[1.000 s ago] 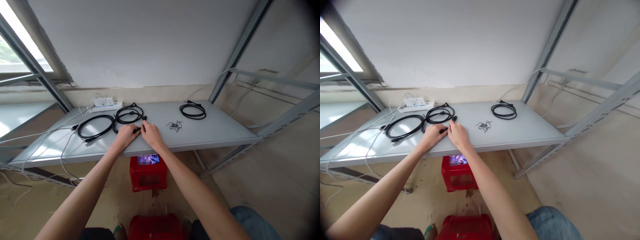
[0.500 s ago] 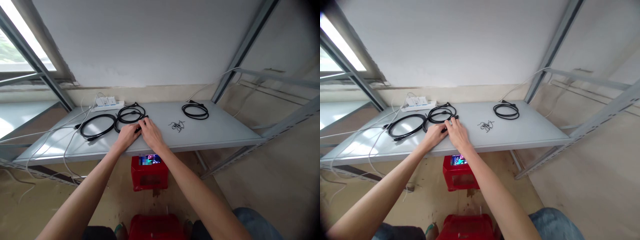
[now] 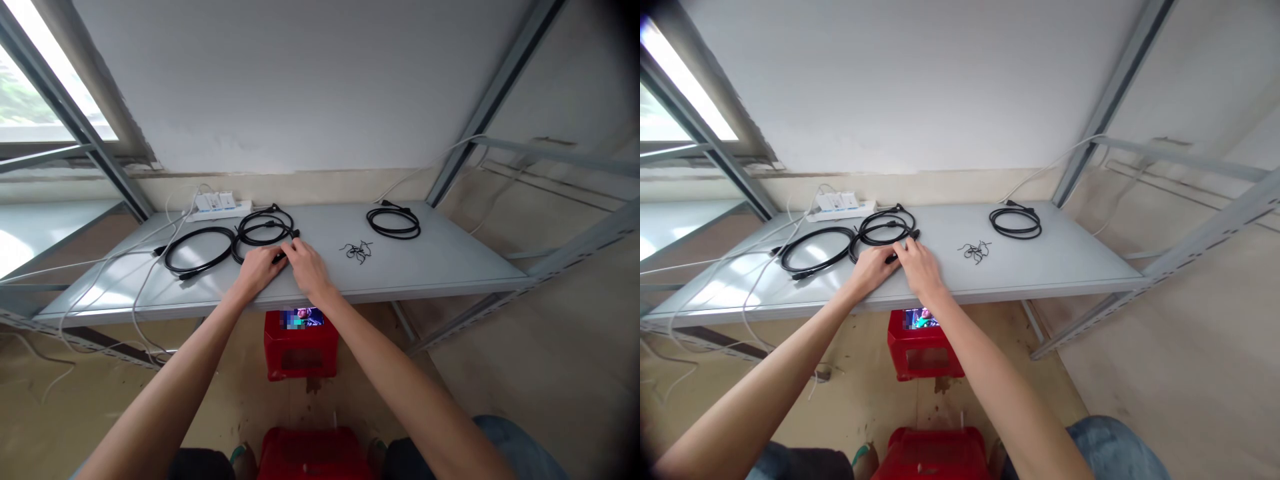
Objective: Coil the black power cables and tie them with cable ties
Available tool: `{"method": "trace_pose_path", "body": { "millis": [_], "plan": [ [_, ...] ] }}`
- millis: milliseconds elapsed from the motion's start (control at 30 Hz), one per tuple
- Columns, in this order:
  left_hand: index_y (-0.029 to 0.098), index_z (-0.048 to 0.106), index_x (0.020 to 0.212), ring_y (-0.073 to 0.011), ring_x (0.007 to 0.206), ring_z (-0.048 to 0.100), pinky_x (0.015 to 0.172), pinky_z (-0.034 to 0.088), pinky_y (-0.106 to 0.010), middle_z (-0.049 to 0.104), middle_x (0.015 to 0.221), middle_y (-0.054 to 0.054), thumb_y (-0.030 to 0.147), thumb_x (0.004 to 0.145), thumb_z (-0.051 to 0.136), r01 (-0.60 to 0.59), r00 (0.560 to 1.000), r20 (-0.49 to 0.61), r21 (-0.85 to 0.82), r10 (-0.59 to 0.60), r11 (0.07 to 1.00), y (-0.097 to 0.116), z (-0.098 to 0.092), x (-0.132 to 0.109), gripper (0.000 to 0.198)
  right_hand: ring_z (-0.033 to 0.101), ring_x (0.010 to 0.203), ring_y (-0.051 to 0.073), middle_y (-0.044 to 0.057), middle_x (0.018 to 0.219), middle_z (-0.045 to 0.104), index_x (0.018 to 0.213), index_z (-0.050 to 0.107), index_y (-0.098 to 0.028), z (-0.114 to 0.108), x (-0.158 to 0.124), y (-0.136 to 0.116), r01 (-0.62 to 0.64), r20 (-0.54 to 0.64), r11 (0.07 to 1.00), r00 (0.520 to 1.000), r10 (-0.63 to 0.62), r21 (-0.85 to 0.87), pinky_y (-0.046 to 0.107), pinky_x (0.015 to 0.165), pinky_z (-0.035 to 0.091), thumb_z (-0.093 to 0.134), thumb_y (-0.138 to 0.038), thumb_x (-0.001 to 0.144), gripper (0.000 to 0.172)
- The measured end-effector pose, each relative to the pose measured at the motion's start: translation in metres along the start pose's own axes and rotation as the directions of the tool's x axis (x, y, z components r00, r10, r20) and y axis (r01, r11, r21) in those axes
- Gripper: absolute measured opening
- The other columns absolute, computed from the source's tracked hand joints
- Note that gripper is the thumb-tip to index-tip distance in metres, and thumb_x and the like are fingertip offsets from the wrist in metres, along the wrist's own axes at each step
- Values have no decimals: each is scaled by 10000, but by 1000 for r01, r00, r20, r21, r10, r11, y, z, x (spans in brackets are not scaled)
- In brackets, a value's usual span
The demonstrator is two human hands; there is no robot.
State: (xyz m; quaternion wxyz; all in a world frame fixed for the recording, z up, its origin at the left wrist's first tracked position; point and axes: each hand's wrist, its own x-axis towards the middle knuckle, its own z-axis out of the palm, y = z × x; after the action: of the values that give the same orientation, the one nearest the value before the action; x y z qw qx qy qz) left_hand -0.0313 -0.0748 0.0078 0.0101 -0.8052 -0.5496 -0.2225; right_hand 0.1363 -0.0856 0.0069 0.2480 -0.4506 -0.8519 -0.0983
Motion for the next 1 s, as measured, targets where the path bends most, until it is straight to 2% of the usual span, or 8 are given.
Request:
{"method": "trace_pose_path", "body": {
  "millis": [167,367,500,600,700,833,1000],
  "plan": [
    [200,746,998,-271,948,719,696,398,-291,789,1031,-106,357,996,543,-10,1000,-21,5,10,1000,0,0,0,257,616,981,235,115,1149,605,1183,592,-187,-3,3,1,4,50,999,999,-2,-39,319,832,480,456,27,912,372],
    [203,760,1026,-284,968,725,716,427,-299,791,1037,-113,385,994,537,2,1000,-8,27,-2,1000,-1,1,1,290,638,929,223,125,1226,590,1312,532,-202,-8,6,8,18,75,997,997,-13,-70,311,753,484,387,19,938,458],
    [202,759,1071,-284,975,725,723,441,-296,791,1068,-117,364,991,534,5,1000,-7,21,-5,1000,0,0,1,288,619,994,228,118,1215,586,1273,552,-186,-5,9,11,95,66,995,993,-93,-30,311,754,476,349,31,947,442],
    [200,759,1041,-285,979,726,729,446,-295,791,1071,-118,354,986,536,8,1000,-2,22,-8,1000,0,0,2,276,582,1069,241,122,1178,593,1212,579,-160,-1,12,13,138,14,990,990,-138,-10,326,818,470,337,45,946,414],
    [199,760,1003,-282,959,728,724,446,-297,793,1049,-114,357,984,538,15,1000,0,24,-15,1000,-1,2,3,274,566,1063,242,113,1133,601,1180,592,-162,3,13,16,160,-15,987,987,-160,5,336,841,461,354,42,949,389],
    [202,759,981,-279,967,726,727,443,-295,793,1015,-108,362,984,545,20,1000,8,26,-20,999,-3,2,3,268,563,1033,237,104,1128,598,1170,606,-180,8,11,17,162,-21,987,987,-162,-3,322,791,446,378,28,955,376],
    [196,755,956,-283,979,721,740,438,-301,791,1017,-115,346,973,565,30,1000,-3,22,-30,999,-3,2,2,243,564,993,224,108,1148,590,1183,609,-176,5,11,16,175,37,982,984,-173,-68,305,730,425,387,15,967,365]
  ]
}}
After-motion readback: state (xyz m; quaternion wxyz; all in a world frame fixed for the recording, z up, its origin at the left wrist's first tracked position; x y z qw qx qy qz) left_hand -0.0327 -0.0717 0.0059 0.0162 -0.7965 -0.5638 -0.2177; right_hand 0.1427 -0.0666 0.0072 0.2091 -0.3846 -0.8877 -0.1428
